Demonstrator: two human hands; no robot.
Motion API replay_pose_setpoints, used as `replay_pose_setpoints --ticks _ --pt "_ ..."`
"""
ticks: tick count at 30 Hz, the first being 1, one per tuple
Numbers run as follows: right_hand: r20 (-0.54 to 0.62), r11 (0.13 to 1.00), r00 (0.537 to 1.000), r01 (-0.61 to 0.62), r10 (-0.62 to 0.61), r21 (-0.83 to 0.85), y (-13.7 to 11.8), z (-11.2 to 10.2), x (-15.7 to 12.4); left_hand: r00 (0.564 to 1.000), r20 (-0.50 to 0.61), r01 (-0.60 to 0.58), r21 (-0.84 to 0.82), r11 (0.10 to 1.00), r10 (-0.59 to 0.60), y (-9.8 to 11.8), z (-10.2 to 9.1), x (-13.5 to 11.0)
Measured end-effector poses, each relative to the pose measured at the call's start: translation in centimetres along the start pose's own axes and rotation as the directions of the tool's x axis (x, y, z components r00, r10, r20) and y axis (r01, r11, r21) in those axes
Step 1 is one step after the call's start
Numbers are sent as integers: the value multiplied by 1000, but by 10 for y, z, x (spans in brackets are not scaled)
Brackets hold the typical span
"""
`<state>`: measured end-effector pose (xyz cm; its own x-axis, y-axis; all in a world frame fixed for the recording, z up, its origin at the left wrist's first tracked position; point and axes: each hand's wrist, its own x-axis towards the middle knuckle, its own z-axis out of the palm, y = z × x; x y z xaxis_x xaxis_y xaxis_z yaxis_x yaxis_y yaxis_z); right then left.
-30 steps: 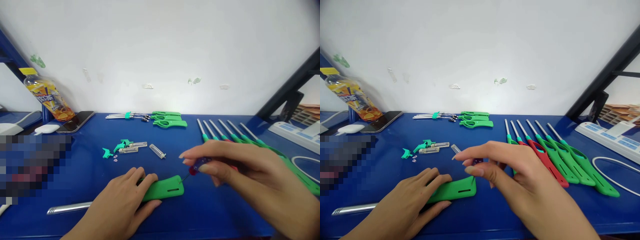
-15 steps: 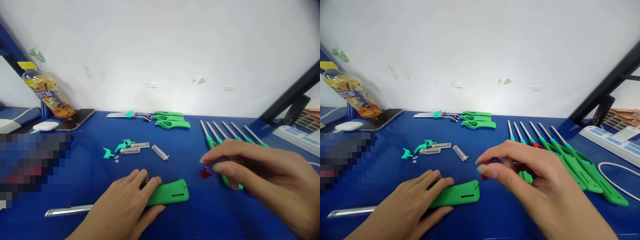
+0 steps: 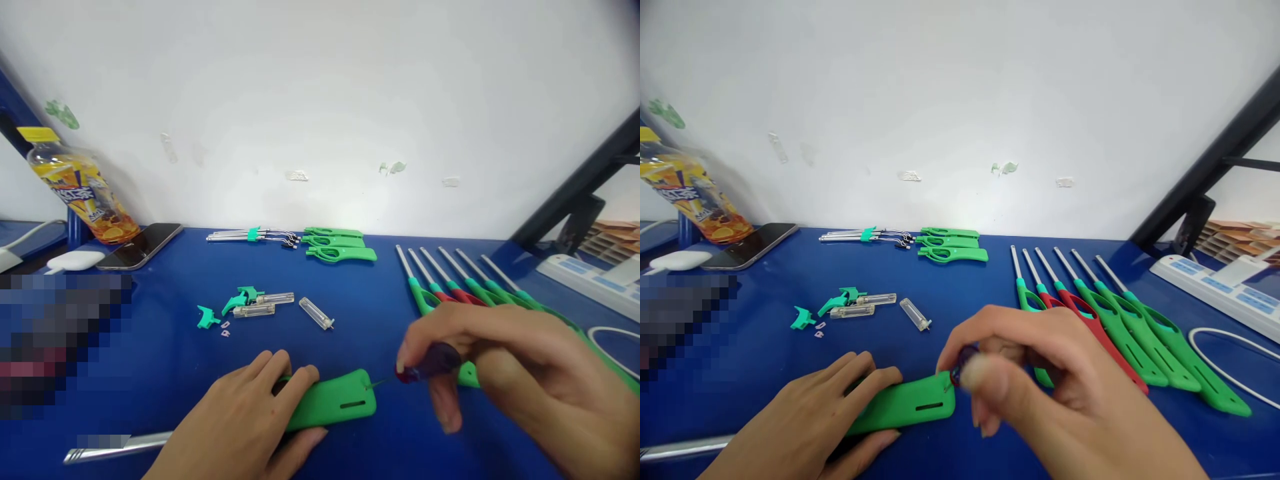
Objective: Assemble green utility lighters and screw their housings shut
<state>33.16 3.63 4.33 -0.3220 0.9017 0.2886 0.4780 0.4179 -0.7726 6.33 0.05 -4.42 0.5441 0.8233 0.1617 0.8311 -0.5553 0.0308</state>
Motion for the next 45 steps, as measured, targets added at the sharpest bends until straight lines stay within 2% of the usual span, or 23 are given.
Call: replay_pose_setpoints --ticks 3,7,10,17,22,27,32,35,38,42,45 --pt "102 990 991 -95 85 100 2 -6 -1 1000 -19 6 3 1000 -6 0 2 -2" --pt "75 988 990 -125 119 90 -1 -4 -2 1000 -16 17 5 1000 -16 0 0 1" --pt "79 980 988 -143 132 142 -6 2 -2 1000 9 16 1 1000 -16 0 -3 3" --pt "2 976 995 -98 99 196 -3 -2 -4 1000 6 9 -13 1000 -9 0 -3 2" --pt "142 913 990 -59 1 404 6 -9 0 1000 -4 12 -41 999 -12 1 -4 3" --pt "125 905 991 -87 38 416 7 -12 1 1000 14 19 -53 998 -18 2 -4 3" --pt "158 859 976 -209 151 467 14 -13 -6 1000 -8 11 -47 999 -11 2 -3 1" --pt "65 899 978 -206 197 386 16 -11 -6 1000 -19 24 -43 999 -25 1 -3 0" --pt "18 928 987 -157 160 338 13 -9 -4 1000 -21 23 -45 999 -24 2 -2 0" --pt "148 942 989 -67 18 330 12 -12 -4 1000 -25 13 -48 999 -14 2 -2 1" --pt "228 940 973 -47 -33 337 15 -16 -7 1000 -23 9 -56 998 -10 2 -2 1"
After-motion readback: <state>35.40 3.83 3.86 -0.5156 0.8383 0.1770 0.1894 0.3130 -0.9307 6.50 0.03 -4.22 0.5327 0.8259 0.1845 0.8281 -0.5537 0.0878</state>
